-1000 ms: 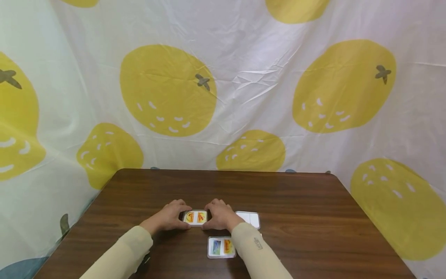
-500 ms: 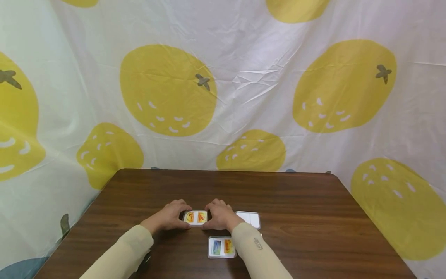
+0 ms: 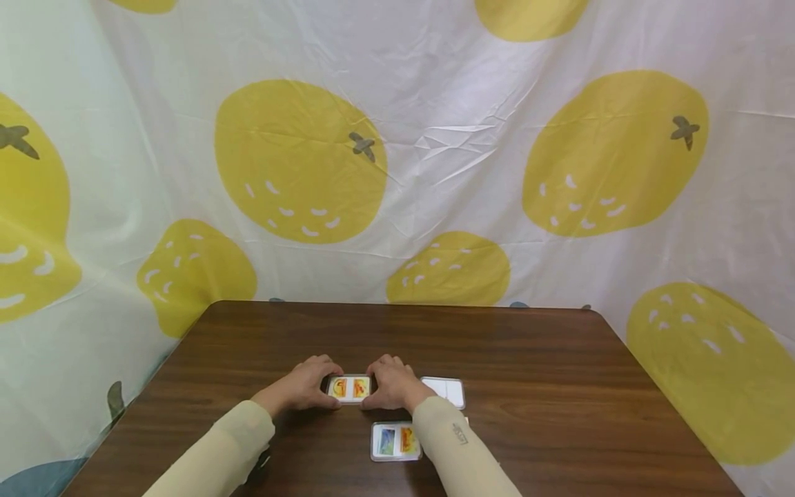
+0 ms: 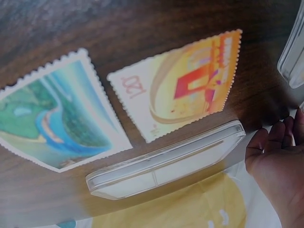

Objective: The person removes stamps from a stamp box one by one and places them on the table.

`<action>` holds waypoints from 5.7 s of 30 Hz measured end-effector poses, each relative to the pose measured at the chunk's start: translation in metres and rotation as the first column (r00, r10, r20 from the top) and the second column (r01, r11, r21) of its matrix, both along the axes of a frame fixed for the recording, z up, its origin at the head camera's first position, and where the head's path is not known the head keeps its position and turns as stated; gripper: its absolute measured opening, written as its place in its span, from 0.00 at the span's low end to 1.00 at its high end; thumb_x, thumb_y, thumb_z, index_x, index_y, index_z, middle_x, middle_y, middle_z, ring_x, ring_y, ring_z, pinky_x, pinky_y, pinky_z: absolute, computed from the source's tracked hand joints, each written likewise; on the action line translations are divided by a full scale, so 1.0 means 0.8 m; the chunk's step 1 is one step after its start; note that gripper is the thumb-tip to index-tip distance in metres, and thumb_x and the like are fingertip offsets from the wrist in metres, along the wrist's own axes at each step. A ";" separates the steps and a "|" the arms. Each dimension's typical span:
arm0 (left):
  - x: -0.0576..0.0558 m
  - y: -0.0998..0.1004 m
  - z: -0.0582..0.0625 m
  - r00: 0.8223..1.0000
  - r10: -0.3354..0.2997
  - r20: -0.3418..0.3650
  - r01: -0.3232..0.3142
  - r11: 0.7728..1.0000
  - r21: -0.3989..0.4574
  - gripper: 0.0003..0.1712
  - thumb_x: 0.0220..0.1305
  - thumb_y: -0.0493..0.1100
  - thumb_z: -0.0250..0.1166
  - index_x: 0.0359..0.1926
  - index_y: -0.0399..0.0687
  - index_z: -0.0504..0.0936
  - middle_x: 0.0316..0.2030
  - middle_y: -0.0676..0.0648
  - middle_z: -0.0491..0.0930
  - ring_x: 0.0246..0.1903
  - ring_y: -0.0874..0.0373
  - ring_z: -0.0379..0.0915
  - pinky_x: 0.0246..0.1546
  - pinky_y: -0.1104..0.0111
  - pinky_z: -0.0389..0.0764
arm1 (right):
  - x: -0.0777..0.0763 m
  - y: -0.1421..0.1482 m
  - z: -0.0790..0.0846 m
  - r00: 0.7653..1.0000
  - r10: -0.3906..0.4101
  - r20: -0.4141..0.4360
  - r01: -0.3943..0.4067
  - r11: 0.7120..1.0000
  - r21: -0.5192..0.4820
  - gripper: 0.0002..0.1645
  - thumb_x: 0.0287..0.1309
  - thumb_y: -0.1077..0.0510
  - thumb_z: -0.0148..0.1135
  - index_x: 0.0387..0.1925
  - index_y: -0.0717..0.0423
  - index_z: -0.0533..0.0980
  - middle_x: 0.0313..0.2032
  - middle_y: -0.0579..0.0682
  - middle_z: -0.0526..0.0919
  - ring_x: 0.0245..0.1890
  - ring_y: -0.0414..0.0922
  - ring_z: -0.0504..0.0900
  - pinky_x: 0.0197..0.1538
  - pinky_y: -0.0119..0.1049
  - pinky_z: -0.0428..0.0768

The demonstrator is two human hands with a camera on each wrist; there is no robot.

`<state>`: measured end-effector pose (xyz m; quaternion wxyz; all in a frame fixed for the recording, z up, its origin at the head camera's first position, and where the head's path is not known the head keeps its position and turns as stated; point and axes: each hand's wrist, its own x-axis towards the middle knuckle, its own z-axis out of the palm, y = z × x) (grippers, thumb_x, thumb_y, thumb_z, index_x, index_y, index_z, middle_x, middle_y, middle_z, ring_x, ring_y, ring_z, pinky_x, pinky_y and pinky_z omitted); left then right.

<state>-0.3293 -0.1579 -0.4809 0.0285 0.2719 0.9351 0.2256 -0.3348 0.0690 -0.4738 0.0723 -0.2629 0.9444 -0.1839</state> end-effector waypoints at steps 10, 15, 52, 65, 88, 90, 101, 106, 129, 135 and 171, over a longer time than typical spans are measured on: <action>-0.001 -0.002 0.003 0.999 0.001 0.034 -0.001 1.000 -0.001 0.28 0.51 0.51 0.77 0.51 0.44 0.81 0.44 0.48 0.75 0.46 0.50 0.69 0.48 0.49 0.68 | 0.000 -0.002 0.002 1.000 -0.012 0.020 0.012 1.000 -0.003 0.32 0.45 0.43 0.77 0.50 0.52 0.76 0.53 0.51 0.73 0.56 0.53 0.69 0.58 0.53 0.67; -0.001 -0.003 0.005 0.999 0.005 0.039 -0.005 1.000 0.007 0.28 0.51 0.50 0.77 0.51 0.44 0.81 0.45 0.47 0.75 0.47 0.50 0.69 0.49 0.49 0.68 | 0.000 -0.001 0.001 1.000 -0.014 0.012 0.014 1.000 0.001 0.33 0.45 0.43 0.77 0.50 0.53 0.77 0.53 0.52 0.73 0.56 0.53 0.70 0.58 0.54 0.67; -0.001 -0.036 0.010 0.999 0.042 0.000 -0.042 0.997 0.064 0.29 0.51 0.51 0.76 0.52 0.42 0.81 0.44 0.47 0.75 0.49 0.47 0.69 0.51 0.46 0.70 | 0.004 0.002 0.001 1.000 0.022 -0.014 -0.022 1.000 0.008 0.32 0.50 0.43 0.74 0.53 0.53 0.76 0.56 0.53 0.73 0.59 0.54 0.68 0.59 0.55 0.67; 0.007 -0.066 0.011 0.998 0.045 -0.033 -0.043 0.997 0.070 0.32 0.52 0.54 0.75 0.53 0.39 0.80 0.45 0.44 0.75 0.49 0.44 0.70 0.51 0.44 0.70 | 0.005 0.003 -0.001 1.000 0.008 -0.015 -0.008 1.000 -0.004 0.31 0.51 0.43 0.75 0.52 0.52 0.76 0.56 0.54 0.72 0.59 0.54 0.68 0.60 0.55 0.66; 0.017 -0.123 0.004 0.994 0.081 -0.067 -0.077 0.995 0.062 0.34 0.50 0.54 0.77 0.53 0.38 0.80 0.44 0.47 0.76 0.48 0.46 0.70 0.50 0.49 0.72 | 0.010 0.001 0.001 1.000 -0.010 -0.015 0.010 1.000 -0.013 0.31 0.52 0.44 0.75 0.54 0.54 0.78 0.56 0.54 0.74 0.59 0.55 0.69 0.60 0.57 0.67; 0.018 -0.127 0.004 0.994 0.090 -0.054 -0.087 0.994 0.064 0.34 0.50 0.54 0.77 0.53 0.38 0.80 0.44 0.47 0.76 0.48 0.45 0.70 0.50 0.48 0.72 | 0.010 0.001 0.002 1.000 -0.009 -0.018 0.008 1.000 -0.017 0.32 0.51 0.44 0.75 0.54 0.54 0.78 0.56 0.54 0.74 0.59 0.55 0.70 0.60 0.57 0.67; 0.025 -0.141 0.006 0.989 0.147 -0.003 -0.147 0.988 0.053 0.33 0.51 0.52 0.77 0.53 0.39 0.80 0.43 0.48 0.75 0.47 0.48 0.69 0.50 0.48 0.71 | 0.007 -0.002 0.001 1.000 0.011 -0.021 -0.012 0.999 -0.032 0.39 0.48 0.46 0.77 0.60 0.57 0.77 0.57 0.55 0.75 0.60 0.55 0.69 0.61 0.57 0.66; 0.025 -0.144 0.006 0.991 0.136 -0.013 -0.136 0.989 0.053 0.32 0.50 0.52 0.77 0.52 0.39 0.80 0.42 0.49 0.75 0.45 0.51 0.69 0.48 0.50 0.72 | 0.007 -0.003 -0.001 1.000 0.013 -0.023 -0.014 0.999 -0.034 0.36 0.49 0.46 0.76 0.59 0.55 0.77 0.57 0.55 0.75 0.60 0.55 0.69 0.60 0.57 0.66; 0.027 -0.151 0.014 0.992 0.127 0.002 -0.127 0.992 0.001 0.33 0.48 0.50 0.79 0.52 0.39 0.80 0.44 0.48 0.75 0.47 0.48 0.70 0.49 0.49 0.73 | 0.010 -0.005 -0.001 1.000 -0.007 -0.004 0.007 1.000 -0.020 0.35 0.53 0.45 0.74 0.60 0.53 0.77 0.58 0.55 0.74 0.61 0.55 0.69 0.62 0.58 0.65; 0.029 -0.154 0.013 0.989 0.149 0.016 -0.149 0.989 -0.010 0.32 0.48 0.50 0.79 0.52 0.39 0.81 0.45 0.48 0.76 0.47 0.48 0.70 0.51 0.48 0.72 | 0.011 -0.006 -0.002 1.000 -0.011 -0.003 0.011 1.000 -0.021 0.35 0.53 0.44 0.74 0.60 0.53 0.77 0.58 0.54 0.74 0.61 0.55 0.69 0.62 0.58 0.65; 0.019 -0.126 0.017 0.987 0.156 0.040 -0.159 0.985 0.071 0.35 0.57 0.52 0.73 0.60 0.37 0.77 0.54 0.38 0.75 0.57 0.38 0.67 0.55 0.44 0.70 | 0.012 -0.004 0.001 1.000 -0.018 -0.003 0.018 1.000 -0.021 0.34 0.53 0.45 0.74 0.60 0.53 0.77 0.58 0.54 0.74 0.61 0.55 0.69 0.62 0.56 0.65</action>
